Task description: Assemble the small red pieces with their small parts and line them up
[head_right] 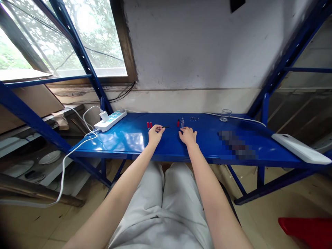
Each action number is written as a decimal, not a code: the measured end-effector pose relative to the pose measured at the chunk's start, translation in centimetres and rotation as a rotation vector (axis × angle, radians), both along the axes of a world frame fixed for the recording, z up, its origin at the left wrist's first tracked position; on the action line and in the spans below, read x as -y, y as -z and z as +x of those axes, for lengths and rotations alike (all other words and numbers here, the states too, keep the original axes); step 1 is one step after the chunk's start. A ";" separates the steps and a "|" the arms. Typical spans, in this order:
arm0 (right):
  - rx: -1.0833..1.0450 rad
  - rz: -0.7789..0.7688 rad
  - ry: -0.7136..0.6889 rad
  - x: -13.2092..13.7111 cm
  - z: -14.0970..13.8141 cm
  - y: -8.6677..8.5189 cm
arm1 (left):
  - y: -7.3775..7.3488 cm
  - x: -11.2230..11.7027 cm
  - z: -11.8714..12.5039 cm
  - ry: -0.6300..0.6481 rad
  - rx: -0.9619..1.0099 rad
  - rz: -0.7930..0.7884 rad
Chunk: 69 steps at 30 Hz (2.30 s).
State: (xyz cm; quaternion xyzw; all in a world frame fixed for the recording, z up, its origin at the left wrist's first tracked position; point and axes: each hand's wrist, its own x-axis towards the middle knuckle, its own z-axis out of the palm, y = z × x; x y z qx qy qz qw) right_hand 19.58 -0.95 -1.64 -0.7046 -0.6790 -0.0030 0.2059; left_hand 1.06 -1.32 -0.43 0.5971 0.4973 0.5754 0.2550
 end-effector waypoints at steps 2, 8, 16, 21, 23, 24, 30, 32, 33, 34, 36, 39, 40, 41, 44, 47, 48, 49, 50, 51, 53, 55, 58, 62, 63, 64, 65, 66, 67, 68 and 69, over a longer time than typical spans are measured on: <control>-0.006 0.000 -0.004 0.0 0.0 0.0 | 0.1 0.0 -0.1 0.014 -0.011 0.006; -0.006 0.016 -0.015 0.1 0.0 0.1 | 0.0 0.2 -0.1 0.023 -0.027 0.006; -0.096 0.204 -0.253 0.9 -0.9 -1.0 | 0.1 0.2 -0.2 0.028 -0.032 0.020; -0.235 0.320 -0.404 1.1 -1.5 -1.2 | 0.2 0.1 -0.2 0.031 -0.035 0.021; -0.282 0.323 -0.399 1.1 -1.5 -1.1 | 0.2 0.1 -0.1 0.035 -0.035 0.019; -0.301 0.322 -0.397 1.0 -1.5 -1.0 | 0.2 0.1 -0.1 0.036 -0.035 0.016; -0.392 0.256 -0.387 1.1 -1.7 -1.1 | -0.1 0.3 -0.2 0.050 -0.034 -0.001; -0.429 0.236 -0.352 1.3 -1.7 -1.3 | 0.0 0.3 -0.2 0.047 -0.024 -0.005; -0.447 0.236 -0.339 1.3 -1.7 -1.4 | 0.1 0.2 -0.2 0.048 -0.020 -0.007; -0.463 0.241 -0.336 1.4 -1.7 -1.5 | 0.1 0.1 -0.2 0.047 -0.015 -0.009; -0.495 0.268 -0.342 1.5 -1.7 -1.6 | 0.3 -0.1 -0.2 0.046 -0.008 -0.010; -0.539 0.306 -0.325 1.6 -1.6 -1.7 | 0.7 -0.4 -0.3 0.043 -0.006 -0.006; -0.555 0.309 -0.310 1.6 -1.6 -1.7 | 0.8 -0.5 -0.3 0.041 -0.005 -0.006; -0.572 0.312 -0.299 1.5 -1.6 -1.6 | 0.9 -0.5 -0.3 0.038 -0.004 -0.007; -0.640 0.346 -0.323 1.2 -1.4 -1.3 | 1.0 -0.6 -0.3 0.033 0.001 -0.013; -0.708 0.396 -0.384 0.8 -1.3 -0.9 | 0.9 -0.6 -0.2 0.042 0.002 -0.010; -0.726 0.401 -0.395 0.6 -1.3 -0.7 | 0.9 -0.6 -0.2 0.044 0.004 -0.009; -0.744 0.402 -0.401 0.5 -1.3 -0.6 | 0.9 -0.7 -0.2 0.044 0.006 -0.011; -0.763 0.400 -0.404 0.3 -1.2 -0.5 | 0.9 -0.7 -0.3 0.042 0.008 -0.014; -0.784 0.396 -0.406 0.2 -1.2 -0.4 | 1.0 -0.8 -0.3 0.040 0.009 -0.018; -0.827 0.384 -0.406 0.0 -1.1 -0.3 | 1.1 -0.8 -0.3 0.050 0.015 -0.026; -0.871 0.377 -0.400 -0.1 -1.0 -0.3 | 1.1 -0.8 -0.3 0.104 0.035 -0.039; -0.932 0.366 -0.393 -0.2 -1.0 -0.4 | 1.1 -0.7 -0.2 0.267 0.093 -0.088; -0.964 0.323 -0.395 0.0 -1.2 -0.5 | 0.7 -0.2 0.2 0.425 0.127 -0.127; -0.962 0.312 -0.392 0.1 -1.2 -0.6 | 0.5 -0.1 0.2 0.435 0.128 -0.127; -0.958 0.301 -0.390 0.2 -1.3 -0.6 | 0.4 0.1 0.3 0.433 0.127 -0.123; -0.951 0.292 -0.387 0.3 -1.3 -0.7 | 0.2 0.2 0.3 0.422 0.122 -0.117; -0.942 0.288 -0.384 0.3 -1.3 -0.7 | 0.1 0.3 0.3 0.408 0.113 -0.110; -0.932 0.287 -0.382 0.4 -1.3 -0.7 | 0.0 0.4 0.3 0.396 0.102 -0.100; -0.919 0.288 -0.382 0.5 -1.3 -0.7 | 0.0 0.5 0.3 0.384 0.090 -0.092; -0.904 0.292 -0.383 0.5 -1.3 -0.7 | 0.0 0.5 0.3 0.374 0.079 -0.084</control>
